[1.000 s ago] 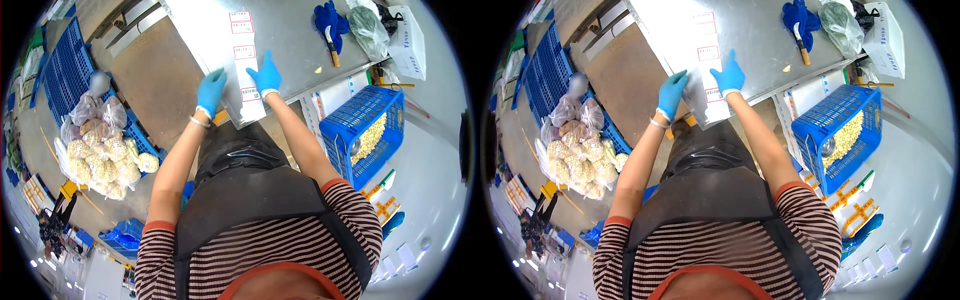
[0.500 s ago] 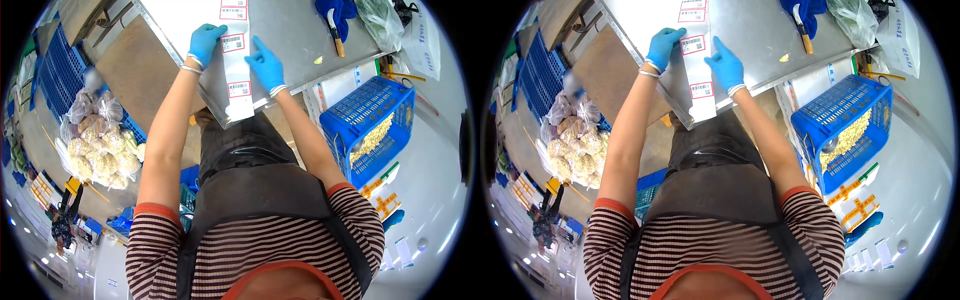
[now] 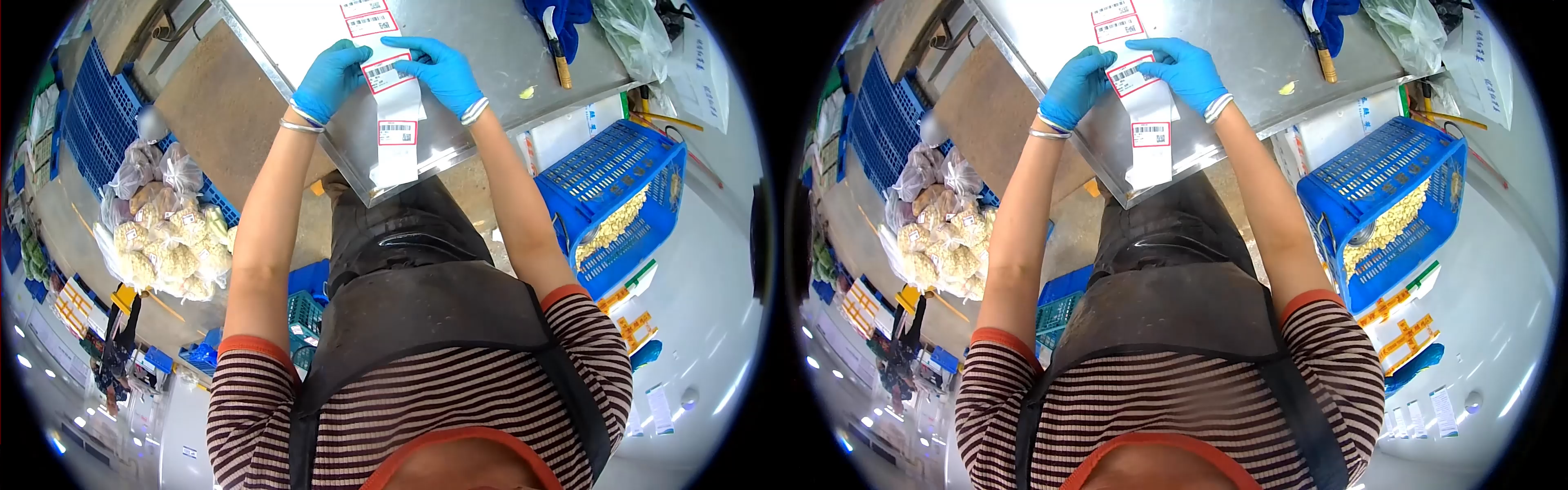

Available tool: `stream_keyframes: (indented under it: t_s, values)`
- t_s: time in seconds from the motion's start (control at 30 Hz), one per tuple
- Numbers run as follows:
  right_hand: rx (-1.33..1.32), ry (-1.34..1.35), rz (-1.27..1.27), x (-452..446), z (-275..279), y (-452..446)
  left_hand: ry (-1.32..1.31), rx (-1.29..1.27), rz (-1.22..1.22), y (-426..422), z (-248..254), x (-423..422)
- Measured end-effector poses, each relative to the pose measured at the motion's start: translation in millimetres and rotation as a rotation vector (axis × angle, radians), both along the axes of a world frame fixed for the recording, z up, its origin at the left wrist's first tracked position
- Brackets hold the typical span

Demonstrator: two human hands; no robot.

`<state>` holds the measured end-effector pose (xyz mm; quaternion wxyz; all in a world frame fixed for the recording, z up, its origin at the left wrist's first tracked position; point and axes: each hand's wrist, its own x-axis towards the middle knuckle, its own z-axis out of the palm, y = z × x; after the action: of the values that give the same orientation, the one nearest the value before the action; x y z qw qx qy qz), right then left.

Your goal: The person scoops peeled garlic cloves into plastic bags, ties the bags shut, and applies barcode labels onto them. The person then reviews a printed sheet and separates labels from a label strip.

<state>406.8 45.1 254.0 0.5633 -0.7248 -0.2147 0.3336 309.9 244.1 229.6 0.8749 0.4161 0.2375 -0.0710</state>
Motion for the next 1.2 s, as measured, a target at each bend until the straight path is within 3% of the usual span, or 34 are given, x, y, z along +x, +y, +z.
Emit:
stream_keyframes:
  t_s: [0.27,0.47,0.57,0.77,0.8,0.9,0.97,1.03,1.13,1.17,1.2]
  values:
    - [0.112,-0.155,-0.038,1,0,-3,-0.060,0.086,0.026,-5,-15,9]
    - [0.059,-0.295,-0.040,1,-2,2,0.043,0.161,0.029,-2,-14,12]
    - [0.056,-0.700,-0.065,0,4,6,0.128,0.143,0.137,-5,-16,17]
    - [0.492,-0.002,-0.231,-7,37,-29,0.023,0.392,0.167,15,-45,35]
    - [0.463,0.094,-0.260,-7,35,-39,0.134,0.467,0.081,29,-65,37]
    - [0.402,0.286,-0.422,-6,15,-49,0.431,0.810,0.027,24,-5,40]
    - [0.407,0.377,-0.468,-3,-8,-61,0.283,1.638,0.309,18,3,17]
    - [0.400,0.407,-0.491,5,-22,-68,0.096,2.146,0.448,10,26,-4]
    - [0.328,0.345,-0.473,7,-27,-71,-0.225,1.826,-0.033,-37,31,-30]
    - [0.276,0.314,-0.450,6,-24,-67,-0.188,1.758,-0.317,-62,30,-35]
    - [0.225,0.281,-0.427,6,-22,-64,-0.299,1.885,-0.422,-83,29,-44]
